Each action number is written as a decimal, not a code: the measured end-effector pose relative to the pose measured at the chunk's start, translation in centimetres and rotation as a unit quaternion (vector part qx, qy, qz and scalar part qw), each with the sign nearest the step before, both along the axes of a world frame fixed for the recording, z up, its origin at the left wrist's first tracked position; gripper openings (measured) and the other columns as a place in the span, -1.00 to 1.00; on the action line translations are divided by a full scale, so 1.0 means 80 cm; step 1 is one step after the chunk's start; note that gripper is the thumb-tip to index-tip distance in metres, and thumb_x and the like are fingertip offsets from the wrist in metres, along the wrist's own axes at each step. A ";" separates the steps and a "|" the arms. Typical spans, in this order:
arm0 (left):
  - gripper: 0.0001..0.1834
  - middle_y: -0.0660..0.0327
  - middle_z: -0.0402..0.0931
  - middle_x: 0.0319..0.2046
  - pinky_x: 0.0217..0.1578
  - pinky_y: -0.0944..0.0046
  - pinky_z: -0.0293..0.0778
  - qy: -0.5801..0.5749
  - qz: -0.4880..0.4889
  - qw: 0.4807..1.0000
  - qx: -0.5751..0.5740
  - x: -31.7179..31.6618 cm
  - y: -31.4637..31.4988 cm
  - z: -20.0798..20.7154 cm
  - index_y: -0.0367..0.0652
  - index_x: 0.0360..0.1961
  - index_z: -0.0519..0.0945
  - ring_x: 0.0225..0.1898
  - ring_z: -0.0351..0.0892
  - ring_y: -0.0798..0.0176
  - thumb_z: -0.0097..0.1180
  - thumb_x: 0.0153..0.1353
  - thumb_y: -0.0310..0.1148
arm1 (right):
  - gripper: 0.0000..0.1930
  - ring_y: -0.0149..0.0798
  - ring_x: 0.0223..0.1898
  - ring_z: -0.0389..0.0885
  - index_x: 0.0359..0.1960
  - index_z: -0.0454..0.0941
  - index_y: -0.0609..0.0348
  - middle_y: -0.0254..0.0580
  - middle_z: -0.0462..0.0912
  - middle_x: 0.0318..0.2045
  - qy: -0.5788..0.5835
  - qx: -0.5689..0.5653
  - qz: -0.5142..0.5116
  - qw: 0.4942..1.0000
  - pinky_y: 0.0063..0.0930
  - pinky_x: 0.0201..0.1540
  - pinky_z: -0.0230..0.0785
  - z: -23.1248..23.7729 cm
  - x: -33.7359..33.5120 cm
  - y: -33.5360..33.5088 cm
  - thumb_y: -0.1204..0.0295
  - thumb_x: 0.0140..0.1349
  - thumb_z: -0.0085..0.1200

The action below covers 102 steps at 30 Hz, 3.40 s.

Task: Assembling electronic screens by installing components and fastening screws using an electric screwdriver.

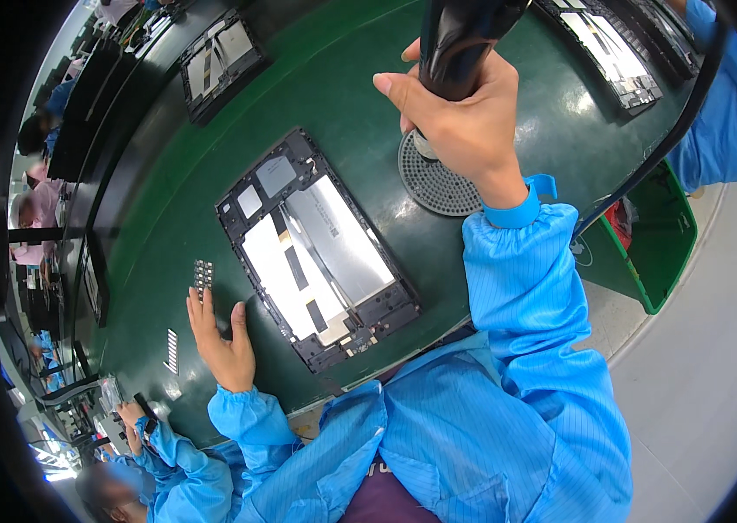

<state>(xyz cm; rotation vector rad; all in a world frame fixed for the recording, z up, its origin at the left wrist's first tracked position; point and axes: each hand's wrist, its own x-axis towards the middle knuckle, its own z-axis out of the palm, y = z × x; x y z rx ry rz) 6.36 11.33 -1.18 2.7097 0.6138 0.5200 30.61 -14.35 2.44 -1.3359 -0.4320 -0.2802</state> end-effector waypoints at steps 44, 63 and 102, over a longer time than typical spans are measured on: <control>-0.94 0.23 0.58 -0.54 -0.40 0.47 0.50 -0.030 -0.023 0.975 -0.219 0.026 0.080 0.021 -0.31 -0.50 0.63 -0.46 0.55 0.44 0.26 -0.05 -0.59 | -0.66 -0.33 -0.68 0.47 -0.17 0.33 0.26 -0.19 0.48 -0.67 -0.028 0.026 0.199 0.979 -0.47 -0.54 0.38 0.062 -0.091 0.115 0.71 -0.01 0.10; -0.90 0.20 0.57 -0.57 -0.48 0.38 0.42 -0.013 -0.144 0.886 -0.440 0.087 0.044 0.003 -0.29 -0.46 0.60 -0.53 0.51 0.43 0.23 0.00 -0.47 | -0.72 -0.49 -0.63 0.53 -0.28 0.45 0.37 -0.26 0.58 -0.63 -0.004 0.028 0.302 0.953 -0.68 -0.56 0.32 0.043 -0.109 0.205 0.67 -0.05 0.24; -0.06 0.19 0.45 -0.58 -0.71 0.47 0.41 0.061 -0.077 0.823 -0.559 0.098 0.053 0.034 -0.23 0.28 -0.02 -0.66 0.49 0.41 0.28 -0.09 -0.60 | -0.48 -0.50 -0.69 0.45 0.05 0.27 0.47 -0.31 0.50 -0.68 -0.073 -0.045 0.218 0.972 -0.66 -0.62 0.27 0.076 -0.080 0.121 0.64 0.00 0.14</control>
